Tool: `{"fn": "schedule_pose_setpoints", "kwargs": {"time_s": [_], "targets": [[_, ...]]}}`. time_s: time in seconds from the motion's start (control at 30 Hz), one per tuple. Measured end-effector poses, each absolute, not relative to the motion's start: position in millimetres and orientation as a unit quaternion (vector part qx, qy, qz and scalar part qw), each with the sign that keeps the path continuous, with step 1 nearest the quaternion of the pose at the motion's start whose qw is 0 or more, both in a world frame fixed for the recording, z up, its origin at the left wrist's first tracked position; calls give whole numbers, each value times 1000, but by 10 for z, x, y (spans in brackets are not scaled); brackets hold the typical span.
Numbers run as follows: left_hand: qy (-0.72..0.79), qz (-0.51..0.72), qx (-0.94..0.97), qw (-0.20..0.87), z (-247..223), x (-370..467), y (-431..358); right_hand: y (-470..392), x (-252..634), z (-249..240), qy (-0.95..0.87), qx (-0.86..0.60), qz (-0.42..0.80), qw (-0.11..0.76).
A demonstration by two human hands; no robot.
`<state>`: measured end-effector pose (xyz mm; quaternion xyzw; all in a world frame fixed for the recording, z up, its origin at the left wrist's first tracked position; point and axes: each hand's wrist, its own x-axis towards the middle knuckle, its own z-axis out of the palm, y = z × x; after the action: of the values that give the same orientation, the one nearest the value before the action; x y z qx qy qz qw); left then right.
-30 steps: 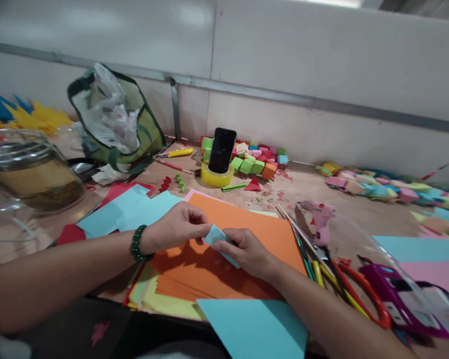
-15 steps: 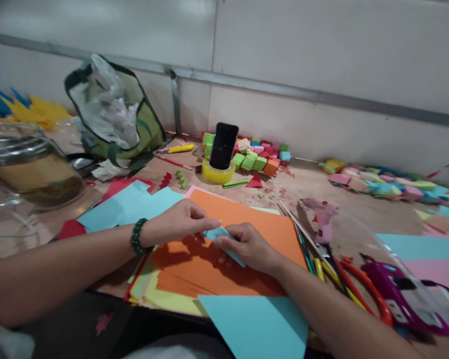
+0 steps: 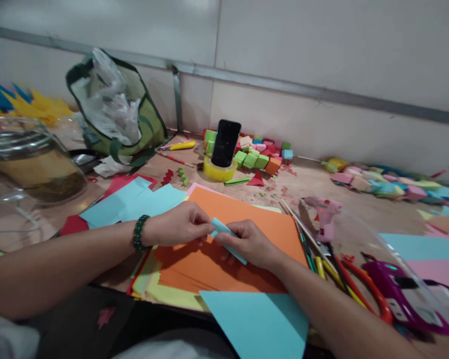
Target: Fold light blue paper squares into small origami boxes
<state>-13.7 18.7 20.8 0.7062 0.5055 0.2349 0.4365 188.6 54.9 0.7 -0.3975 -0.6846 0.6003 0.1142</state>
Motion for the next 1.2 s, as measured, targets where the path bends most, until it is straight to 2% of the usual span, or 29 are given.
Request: {"fn": "schedule_pose_setpoints", "kwargs": {"time_s": [0.23,0.33,0.83,1.03,1.2], "targets": [[475,226,575,626,281,-148,248,554,1891,48,-687,-382,609,104],[464,214,545,665,303,-169,274,575,1910,55,-693,-376,609,89],[460,185,637,591,244,-149,238,581,1917,54,-695,-373,610,71],[485,237,707,457,241,-119,155,565,1907,67,-706,-374,596,79],[492,229,686,485,197,-100,155,573,1923,27,-708,-360,599,99]]}}
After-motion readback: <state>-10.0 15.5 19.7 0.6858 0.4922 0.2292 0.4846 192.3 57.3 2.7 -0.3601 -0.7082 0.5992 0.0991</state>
